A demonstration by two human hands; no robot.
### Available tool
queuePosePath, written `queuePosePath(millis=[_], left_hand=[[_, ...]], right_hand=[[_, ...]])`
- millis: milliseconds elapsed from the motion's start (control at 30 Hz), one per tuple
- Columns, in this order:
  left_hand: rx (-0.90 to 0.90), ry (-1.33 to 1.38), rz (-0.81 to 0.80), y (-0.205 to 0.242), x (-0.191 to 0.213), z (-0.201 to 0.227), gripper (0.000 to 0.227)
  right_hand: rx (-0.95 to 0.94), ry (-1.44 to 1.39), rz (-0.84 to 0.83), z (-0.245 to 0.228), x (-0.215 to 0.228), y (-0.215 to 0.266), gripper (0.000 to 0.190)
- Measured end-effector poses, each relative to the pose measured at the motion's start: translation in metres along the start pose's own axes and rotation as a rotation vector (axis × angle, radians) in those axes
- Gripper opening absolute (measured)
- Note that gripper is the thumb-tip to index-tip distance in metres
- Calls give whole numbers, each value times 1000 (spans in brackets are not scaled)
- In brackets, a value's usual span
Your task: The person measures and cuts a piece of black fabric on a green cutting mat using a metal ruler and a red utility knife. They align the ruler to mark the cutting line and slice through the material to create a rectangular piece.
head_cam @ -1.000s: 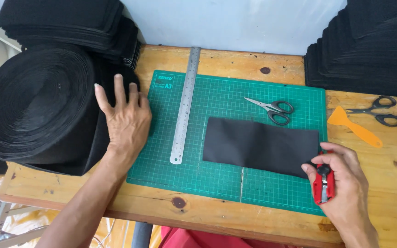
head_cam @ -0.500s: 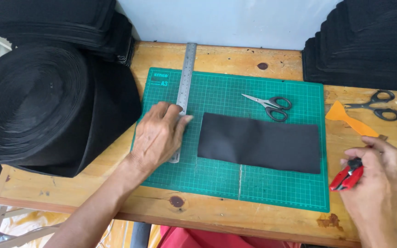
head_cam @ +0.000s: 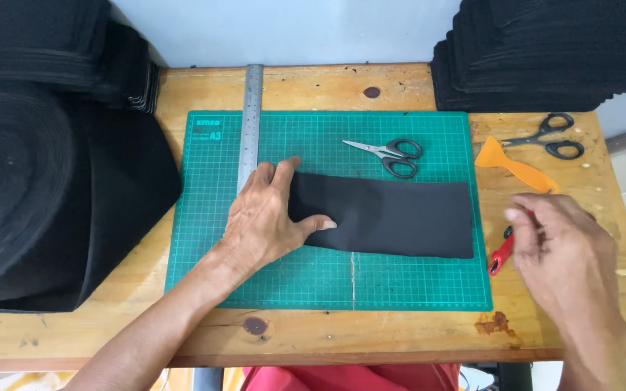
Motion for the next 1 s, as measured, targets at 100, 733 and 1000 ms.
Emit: queuePosePath(millis=[100,733,1000], left_hand=[[45,84,-21,-5,1,0,110],[-75,344,-265,-17,0,3,55],[163,589,-189,-18,-2,0,40]], right_hand=[[-403,-416,-243,-25,-12,-16,31],[-508,-821,-315,-28,-85,-90,21],[-425,-959,-210,-33,-95,-86,23]])
Point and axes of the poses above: each hand's wrist, its own y-axis away from the middle knuckle, its own x-axis out of the back of the hand, z = x × y, the point moved 1 cm from there along -y, towards the middle knuckle, and after that the axes turned 12 degrees about z, right-handed, at the moved point
